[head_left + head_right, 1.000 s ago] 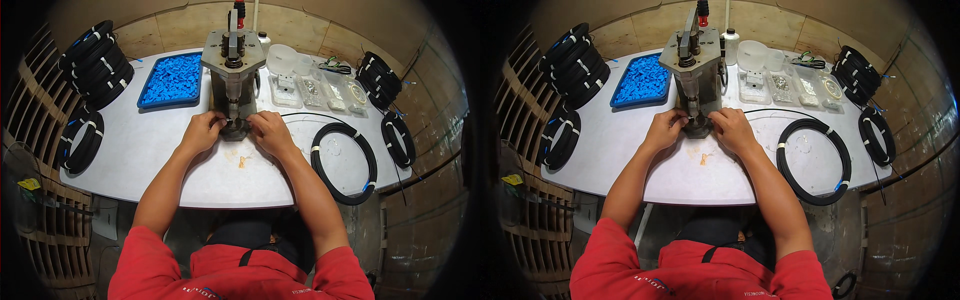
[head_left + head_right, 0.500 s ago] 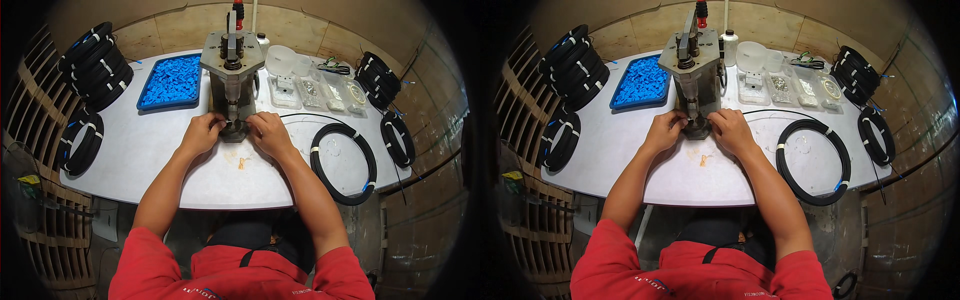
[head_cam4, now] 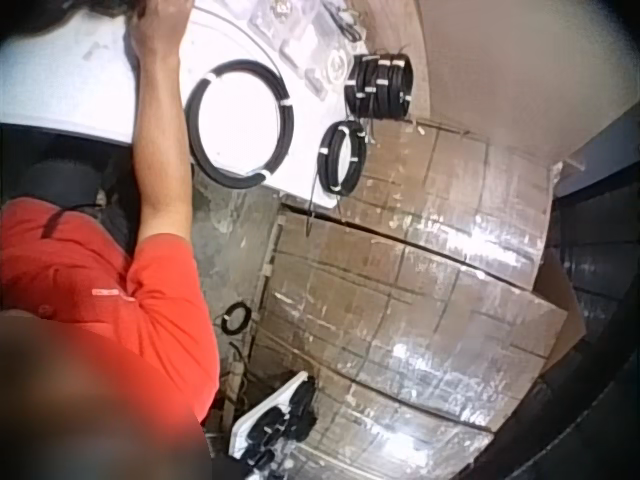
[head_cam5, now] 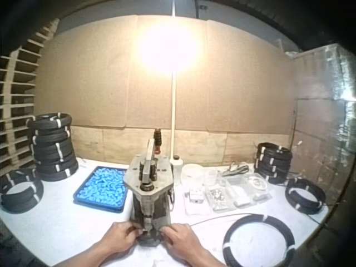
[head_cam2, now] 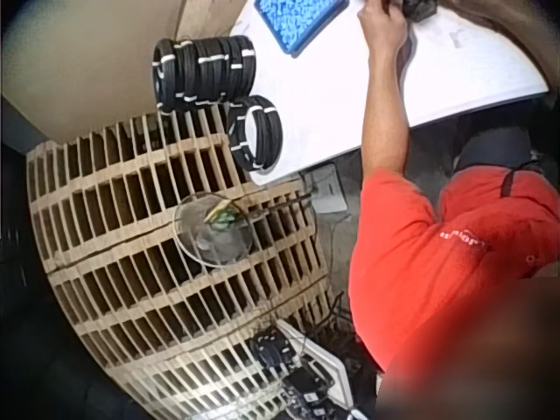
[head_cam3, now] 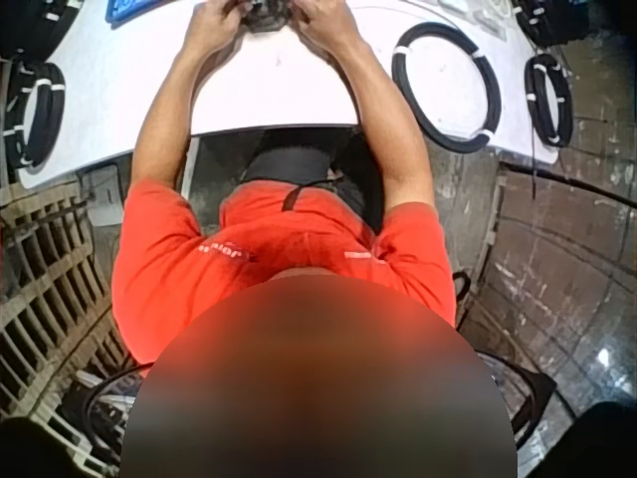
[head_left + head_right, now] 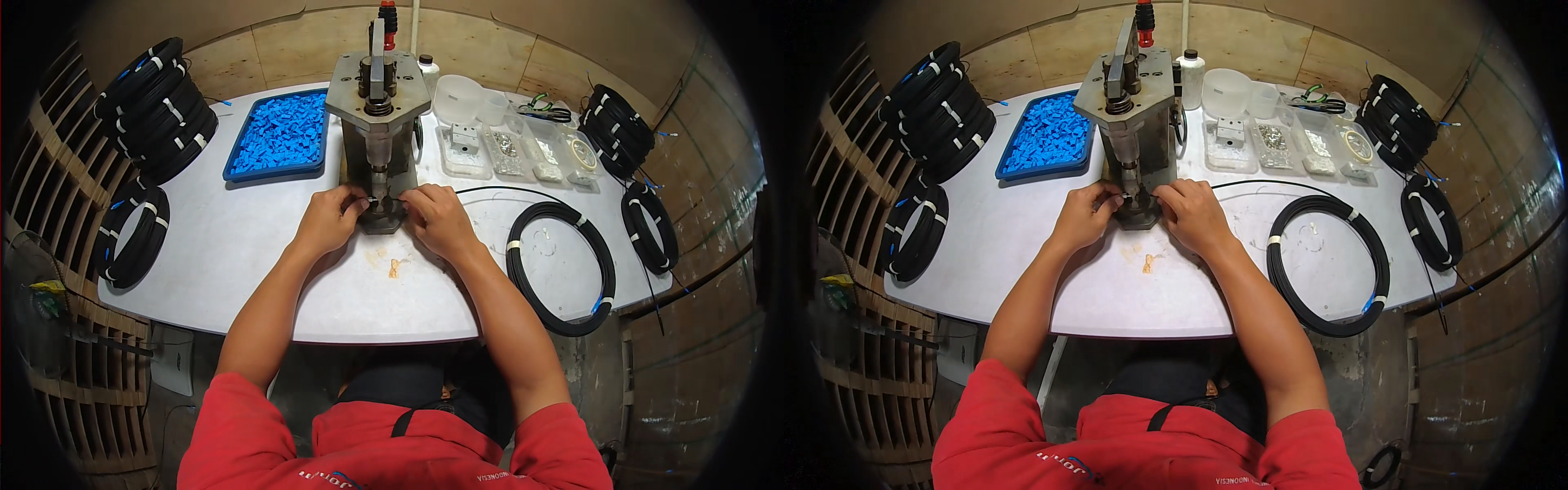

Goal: Crimping electrical connectors onto wires using a bench-top press machine.

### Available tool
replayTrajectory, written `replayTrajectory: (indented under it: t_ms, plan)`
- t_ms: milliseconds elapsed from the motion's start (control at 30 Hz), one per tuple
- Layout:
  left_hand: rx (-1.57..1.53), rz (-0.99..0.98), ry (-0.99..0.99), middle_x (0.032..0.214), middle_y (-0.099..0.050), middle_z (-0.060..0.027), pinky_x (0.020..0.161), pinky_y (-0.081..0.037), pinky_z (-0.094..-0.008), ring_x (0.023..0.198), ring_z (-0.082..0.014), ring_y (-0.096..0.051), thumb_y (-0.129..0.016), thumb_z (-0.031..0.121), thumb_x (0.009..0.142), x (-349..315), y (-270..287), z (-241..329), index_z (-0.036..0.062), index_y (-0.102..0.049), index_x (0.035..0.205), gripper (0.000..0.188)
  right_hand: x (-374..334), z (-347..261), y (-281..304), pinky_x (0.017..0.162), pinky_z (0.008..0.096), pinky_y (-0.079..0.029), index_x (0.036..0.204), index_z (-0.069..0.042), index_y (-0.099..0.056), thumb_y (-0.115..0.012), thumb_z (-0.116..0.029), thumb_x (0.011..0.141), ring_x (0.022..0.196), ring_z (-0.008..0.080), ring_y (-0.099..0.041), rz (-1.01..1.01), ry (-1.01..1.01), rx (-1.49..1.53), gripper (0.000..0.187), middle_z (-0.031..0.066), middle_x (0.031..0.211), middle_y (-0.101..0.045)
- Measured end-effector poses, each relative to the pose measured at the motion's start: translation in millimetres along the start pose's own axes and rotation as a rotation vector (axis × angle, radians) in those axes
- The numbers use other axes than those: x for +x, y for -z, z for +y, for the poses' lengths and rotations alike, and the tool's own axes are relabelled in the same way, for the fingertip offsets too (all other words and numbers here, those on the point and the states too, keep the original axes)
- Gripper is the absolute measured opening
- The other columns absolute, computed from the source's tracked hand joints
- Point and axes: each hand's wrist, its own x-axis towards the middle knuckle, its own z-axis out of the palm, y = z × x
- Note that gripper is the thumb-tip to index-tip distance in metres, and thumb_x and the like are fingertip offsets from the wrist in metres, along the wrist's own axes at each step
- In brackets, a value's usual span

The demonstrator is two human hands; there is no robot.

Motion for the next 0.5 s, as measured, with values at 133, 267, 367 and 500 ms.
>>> replayTrajectory:
  t_ms: [133, 267, 367, 500]
  plan:
    - [-0.004, 0.007, -0.003, 0.090, -0.076, -0.0173, 0.079, -0.056, -0.0347, 0.081, -0.0243, -0.073, -0.069, 0.013, 0.093, 0.3, -0.7, -0.7, -0.0021, -0.072, 0.106, 0.020, 0.0, 0.5, -0.4, 0.079, 0.0384, -0.046, 0.100, -0.009, -0.067, -0.071, -0.003, 0.079, 0.085, 0.0265, -0.064, 0.000, 0.001, -0.001, 0.022, 0.0060, 0.087, -0.065]
    - [0.010, -0.005, 0.004, 0.089, -0.075, -0.0172, 0.078, -0.056, -0.0345, 0.081, -0.0243, -0.073, -0.069, 0.013, 0.094, 0.2, -0.5, -0.5, -0.0019, -0.072, 0.106, 0.020, -0.2, 0.3, -0.8, 0.077, 0.0387, -0.046, 0.099, -0.009, -0.067, -0.071, -0.003, 0.080, 0.084, 0.0271, -0.064, 0.005, -0.003, 0.015, 0.020, 0.0063, 0.087, -0.065]
    - [0.012, 0.004, -0.001, 0.089, -0.075, -0.0170, 0.077, -0.056, -0.0346, 0.080, -0.0244, -0.073, -0.069, 0.014, 0.094, 0.4, -0.9, -1.0, -0.0017, -0.072, 0.106, 0.020, -0.3, 1.3, -1.4, 0.077, 0.0390, -0.046, 0.098, -0.009, -0.067, -0.071, -0.003, 0.080, 0.083, 0.0274, -0.064, 0.007, 0.000, 0.017, 0.019, 0.0065, 0.086, -0.065]
    - [0.007, -0.001, -0.006, 0.088, -0.075, -0.0169, 0.077, -0.056, -0.0350, 0.079, -0.0246, -0.073, -0.069, 0.015, 0.094, -0.1, -0.4, -0.4, -0.0015, -0.072, 0.107, 0.021, -0.3, 0.8, -1.2, 0.076, 0.0395, -0.047, 0.098, -0.009, -0.067, -0.071, -0.004, 0.081, 0.082, 0.0276, -0.064, 0.004, -0.005, 0.016, 0.018, 0.0065, 0.085, -0.065]
